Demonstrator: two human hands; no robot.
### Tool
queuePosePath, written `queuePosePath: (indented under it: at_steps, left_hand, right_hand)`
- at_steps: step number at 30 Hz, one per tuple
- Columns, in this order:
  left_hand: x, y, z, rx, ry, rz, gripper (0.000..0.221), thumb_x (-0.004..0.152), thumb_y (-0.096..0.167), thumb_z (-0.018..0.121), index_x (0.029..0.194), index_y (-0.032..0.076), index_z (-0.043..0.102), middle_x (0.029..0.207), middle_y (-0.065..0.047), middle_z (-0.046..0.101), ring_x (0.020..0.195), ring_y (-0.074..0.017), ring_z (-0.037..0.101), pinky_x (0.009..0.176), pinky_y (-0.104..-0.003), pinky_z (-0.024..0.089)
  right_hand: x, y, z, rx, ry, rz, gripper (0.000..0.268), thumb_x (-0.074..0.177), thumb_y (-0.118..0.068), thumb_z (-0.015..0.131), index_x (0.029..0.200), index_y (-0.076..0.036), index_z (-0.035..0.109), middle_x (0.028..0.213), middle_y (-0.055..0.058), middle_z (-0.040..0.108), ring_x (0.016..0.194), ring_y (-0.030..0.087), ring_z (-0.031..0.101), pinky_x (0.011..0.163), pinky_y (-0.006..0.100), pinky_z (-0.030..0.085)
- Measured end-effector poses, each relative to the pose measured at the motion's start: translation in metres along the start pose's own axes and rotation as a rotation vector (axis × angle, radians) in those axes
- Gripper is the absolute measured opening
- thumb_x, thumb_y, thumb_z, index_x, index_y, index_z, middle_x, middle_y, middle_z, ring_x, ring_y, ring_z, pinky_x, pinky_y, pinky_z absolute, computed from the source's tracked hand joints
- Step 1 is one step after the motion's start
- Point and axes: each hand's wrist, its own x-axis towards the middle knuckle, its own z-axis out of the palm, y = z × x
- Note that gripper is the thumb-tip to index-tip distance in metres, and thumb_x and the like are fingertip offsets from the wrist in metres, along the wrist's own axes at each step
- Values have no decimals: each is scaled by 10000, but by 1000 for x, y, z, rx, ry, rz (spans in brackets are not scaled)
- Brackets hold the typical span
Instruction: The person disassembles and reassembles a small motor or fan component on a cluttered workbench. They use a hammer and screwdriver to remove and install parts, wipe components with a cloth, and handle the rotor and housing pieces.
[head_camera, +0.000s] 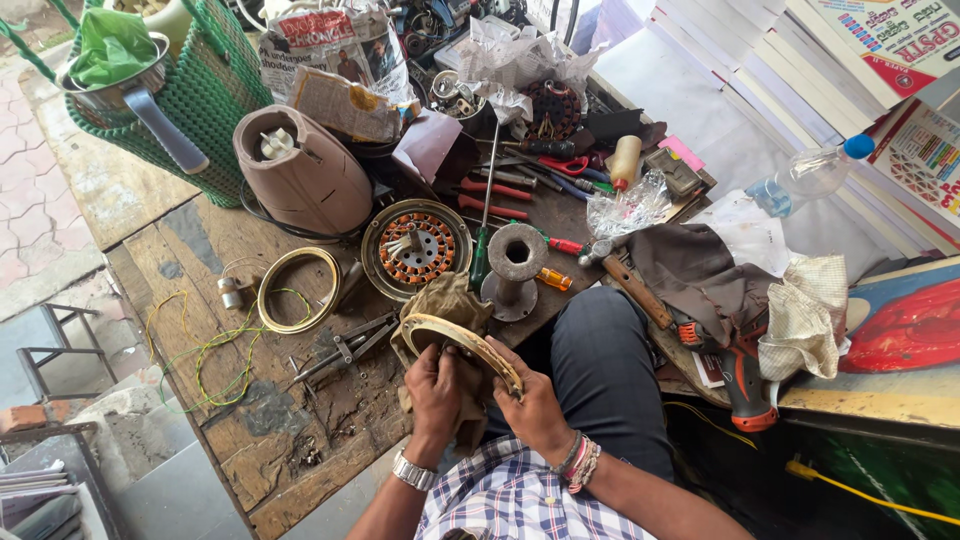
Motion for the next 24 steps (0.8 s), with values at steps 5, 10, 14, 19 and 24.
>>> queuePosePath:
  at_steps: [5,10,14,19,24]
  left_hand:
    - [-1,8,-4,-322,-105,-130,240,1014,168,625,895,-38,656,766,-32,664,671,-61,547,572,-274,459]
    - [10,30,-18,410,-202,-19,265,980,251,665,948,-11,645,741,-171,679,630,-201,606,583,-376,494]
    - [11,35,-25,483,-233,-24,233,937,218,664,913,-13,643,750,-211,696,642,-334,662,609,-414,513]
    - [15,38,-38,530,-343,348,174,813,151,684,946,46,727,810,-184,724,716,-372,699,646,-467,552]
    - [2,41,-28,791,-557,347,209,827,205,704,975,58,693,845,-164,689,791,-384,669,715,-489,542]
  right_hand:
    - [-3,10,0,11,24,193,535,964,-17,604,1494,-55,539,1157,110,770,933,149,653,822,274,559]
    - [-4,20,-1,121,6,144,459,980,-69,616,1425,14,543,1267,117,734,1140,145,681,959,276,545]
    - [-2,12,-9,171,-143,202,584,942,-176,716,1457,3,506,1318,133,697,1195,170,648,1007,311,528]
    - [10,-13,-35,-76,-226,217,916,849,-322,805,1568,-68,296,1362,178,616,1263,245,611,1059,370,481]
    - [9,-26,-32,-168,-233,96,633,921,-230,707,1482,-57,472,1227,228,717,1120,332,723,925,378,569]
